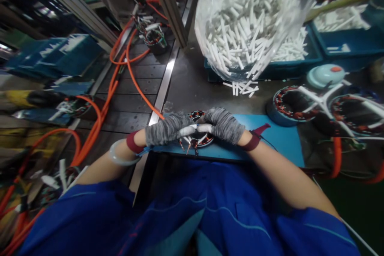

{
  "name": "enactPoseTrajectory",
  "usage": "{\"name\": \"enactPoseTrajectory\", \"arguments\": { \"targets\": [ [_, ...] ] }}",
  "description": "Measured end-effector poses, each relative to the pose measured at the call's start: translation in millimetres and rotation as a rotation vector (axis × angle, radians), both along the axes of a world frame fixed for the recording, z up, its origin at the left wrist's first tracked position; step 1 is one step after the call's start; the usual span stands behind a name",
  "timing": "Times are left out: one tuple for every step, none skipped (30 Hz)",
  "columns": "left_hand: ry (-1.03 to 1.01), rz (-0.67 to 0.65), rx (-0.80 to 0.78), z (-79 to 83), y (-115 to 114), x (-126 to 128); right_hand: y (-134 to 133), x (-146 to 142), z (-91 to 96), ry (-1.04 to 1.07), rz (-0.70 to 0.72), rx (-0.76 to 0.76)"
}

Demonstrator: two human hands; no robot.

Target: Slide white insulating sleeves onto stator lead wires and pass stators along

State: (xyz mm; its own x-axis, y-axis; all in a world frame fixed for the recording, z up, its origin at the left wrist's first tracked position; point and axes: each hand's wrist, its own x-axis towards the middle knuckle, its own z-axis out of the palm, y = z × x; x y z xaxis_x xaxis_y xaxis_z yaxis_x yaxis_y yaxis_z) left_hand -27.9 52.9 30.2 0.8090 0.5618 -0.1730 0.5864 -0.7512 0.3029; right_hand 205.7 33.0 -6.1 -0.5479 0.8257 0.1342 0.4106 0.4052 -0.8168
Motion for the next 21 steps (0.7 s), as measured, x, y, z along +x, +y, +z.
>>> {"name": "enactPoseTrajectory", "arguments": {
  "targets": [
    [0.074, 0.008, 0.065, -0.8, -2.8, 5.8, -1.4, 0.9, 0.7, -0.043, -0.01, 0.049],
    [0.134, 0.016, 0.114, -1.2, -5.9, 11.3, -2.9, 3.1, 1.1, -0.073, -0.027, 0.104],
    [0.17, 0.029, 0.152, -1.5, -8.8, 16.3, -4.4, 6.8, 1.0, -0.085, -0.048, 0.154],
    [0.187, 0.031, 0.176, -1.5, -11.0, 20.5, -5.9, 11.6, 0.2, -0.078, -0.069, 0.186],
    [0.189, 0.023, 0.188, -1.6, -12.1, 24.0, -7.2, 17.1, -1.3, -0.049, -0.093, 0.19],
    [0.177, 0.005, 0.188, -1.9, -11.9, 27.0, -8.4, 22.5, -3.4, -0.01, -0.122, 0.165],
    [0.152, -0.014, 0.182, -2.4, -10.4, 29.7, -9.5, 27.4, -5.9, 0.03, -0.154, 0.116],
    [0.114, -0.041, 0.171, -3.2, -7.9, 32.3, -10.5, 31.2, -8.6, 0.066, -0.185, 0.053],
    [0.07, -0.07, 0.157, -4.2, -4.8, 35.1, -11.4, 33.7, -11.0, 0.1, -0.22, -0.009],
    [0.03, -0.098, 0.146, -5.3, -1.7, 38.3, -12.0, 34.7, -12.9, 0.128, -0.253, -0.058],
    [0.003, -0.127, 0.133, -6.4, 1.0, 42.1, -12.2, 34.4, -14.1, 0.148, -0.278, -0.089],
    [-0.007, -0.147, 0.124, -7.2, 2.7, 46.5, -11.9, 33.1, -14.5, 0.158, -0.293, -0.103],
    [0.007, -0.152, 0.117, -7.6, 3.4, 51.4, -11.1, 31.4, -14.1, 0.16, -0.301, -0.106],
    [0.038, -0.145, 0.107, -7.5, 2.9, 56.5, -10.1, 29.6, -13.1, 0.157, -0.304, -0.1],
    [0.078, -0.129, 0.098, -6.8, 1.7, 61.1, -9.1, 28.3, -11.8, 0.154, -0.301, -0.092],
    [0.119, -0.11, 0.09, -5.5, 0.3, 64.4, -8.5, 27.7, -10.5, 0.153, -0.298, -0.086],
    [0.15, -0.083, 0.09, -3.6, -0.9, 65.3, -8.7, 28.1, -9.3, 0.153, -0.298, -0.086],
    [0.159, -0.053, 0.1, -1.4, -1.2, 62.8, -10.0, 29.5, -8.4, 0.155, -0.307, -0.092],
    [0.137, -0.027, 0.119, 1.0, -0.2, 56.3, -12.6, 31.9, -8.1, 0.159, -0.326, -0.103],
    [0.084, -0.012, 0.132, 3.1, 2.3, 45.4, -16.5, 34.8, -8.3, 0.156, -0.344, -0.12],
    [0.007, -0.015, 0.122, 4.3, 6.3, 30.6, -21.4, 38.0, -9.3, 0.14, -0.346, -0.149]
  ]
}}
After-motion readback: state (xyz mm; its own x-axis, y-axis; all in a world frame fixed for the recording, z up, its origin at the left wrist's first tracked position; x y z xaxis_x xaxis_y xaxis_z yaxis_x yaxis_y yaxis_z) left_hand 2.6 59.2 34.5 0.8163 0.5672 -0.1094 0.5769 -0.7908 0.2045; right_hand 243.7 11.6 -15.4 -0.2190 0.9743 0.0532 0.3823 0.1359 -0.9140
